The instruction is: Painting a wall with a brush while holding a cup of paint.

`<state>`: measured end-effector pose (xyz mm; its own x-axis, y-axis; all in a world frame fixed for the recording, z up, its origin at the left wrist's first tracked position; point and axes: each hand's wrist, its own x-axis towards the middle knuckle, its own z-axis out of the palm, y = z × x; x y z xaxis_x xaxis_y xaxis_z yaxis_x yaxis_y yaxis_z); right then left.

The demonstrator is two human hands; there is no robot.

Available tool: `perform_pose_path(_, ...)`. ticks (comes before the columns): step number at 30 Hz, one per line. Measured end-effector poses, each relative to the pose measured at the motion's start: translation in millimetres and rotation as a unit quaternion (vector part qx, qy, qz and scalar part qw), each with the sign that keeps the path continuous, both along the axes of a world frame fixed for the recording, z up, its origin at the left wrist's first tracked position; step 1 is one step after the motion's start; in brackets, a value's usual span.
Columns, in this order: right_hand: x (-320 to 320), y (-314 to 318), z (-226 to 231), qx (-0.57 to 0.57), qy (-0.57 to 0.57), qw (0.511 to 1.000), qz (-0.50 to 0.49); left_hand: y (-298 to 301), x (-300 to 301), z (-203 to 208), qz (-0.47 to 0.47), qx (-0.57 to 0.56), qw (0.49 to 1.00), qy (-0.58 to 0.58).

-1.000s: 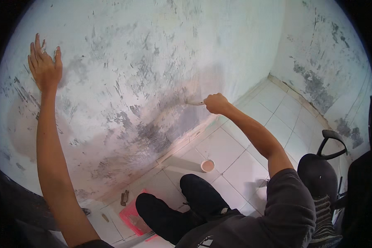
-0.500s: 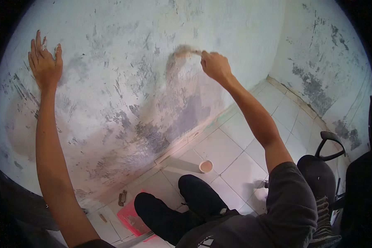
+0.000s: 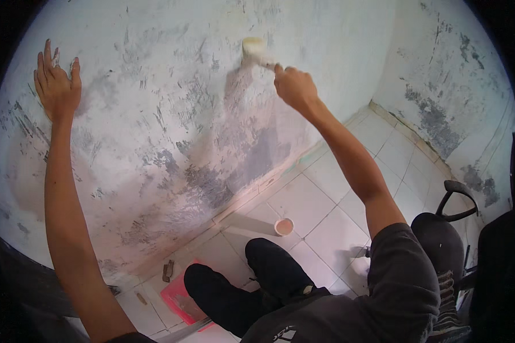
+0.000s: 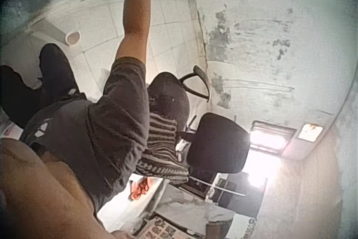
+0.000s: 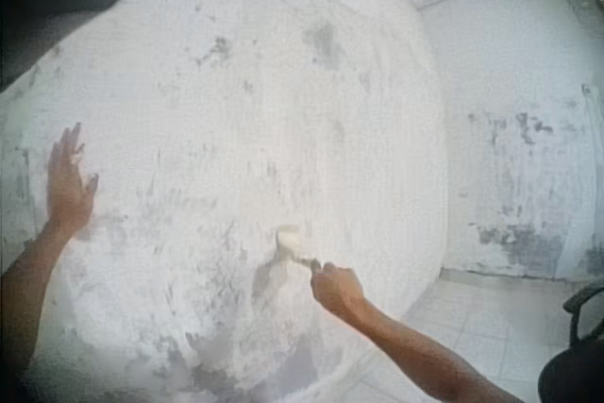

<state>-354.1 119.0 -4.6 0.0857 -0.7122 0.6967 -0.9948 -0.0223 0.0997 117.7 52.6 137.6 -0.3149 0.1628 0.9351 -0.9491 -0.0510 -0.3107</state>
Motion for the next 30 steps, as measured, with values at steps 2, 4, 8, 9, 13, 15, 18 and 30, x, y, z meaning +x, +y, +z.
perform_pose_path(2,8.0,3.0,-21.3,0.069,0.000,0.998,-0.002,0.5,4.2,0.4,0.021,0.002,1.000,-0.020)
perform_pose_path(4,6.3,7.9,-42.4,0.104,-0.005,0.995,-0.002,-5.2,2.3,-0.7,0.010,0.003,1.000,-0.018)
perform_pose_path(8,6.4,10.0,-88.6,0.239,0.031,0.970,0.016,-1.4,6.8,1.7,0.011,0.022,1.000,-0.008)
perform_pose_path(9,3.8,9.9,-97.5,0.275,0.045,0.960,0.024,-2.2,3.9,0.9,0.007,0.022,1.000,-0.008)
perform_pose_path(13,-2.4,14.1,-108.4,0.344,0.087,0.935,0.012,4.1,-1.3,2.5,0.038,0.015,0.999,-0.012)
perform_pose_path(15,-8.1,13.2,-111.3,0.344,0.100,0.934,0.021,1.6,-1.0,0.3,0.039,0.011,0.999,-0.010)
perform_pose_path(18,-5.5,12.2,-107.1,0.325,0.100,0.940,0.033,-0.2,3.5,0.1,-0.033,-0.006,0.999,-0.010)
perform_pose_path(30,2.9,1.4,2.1,0.002,-0.055,0.998,0.031,11.1,-3.7,1.6,0.063,0.011,0.998,-0.022)
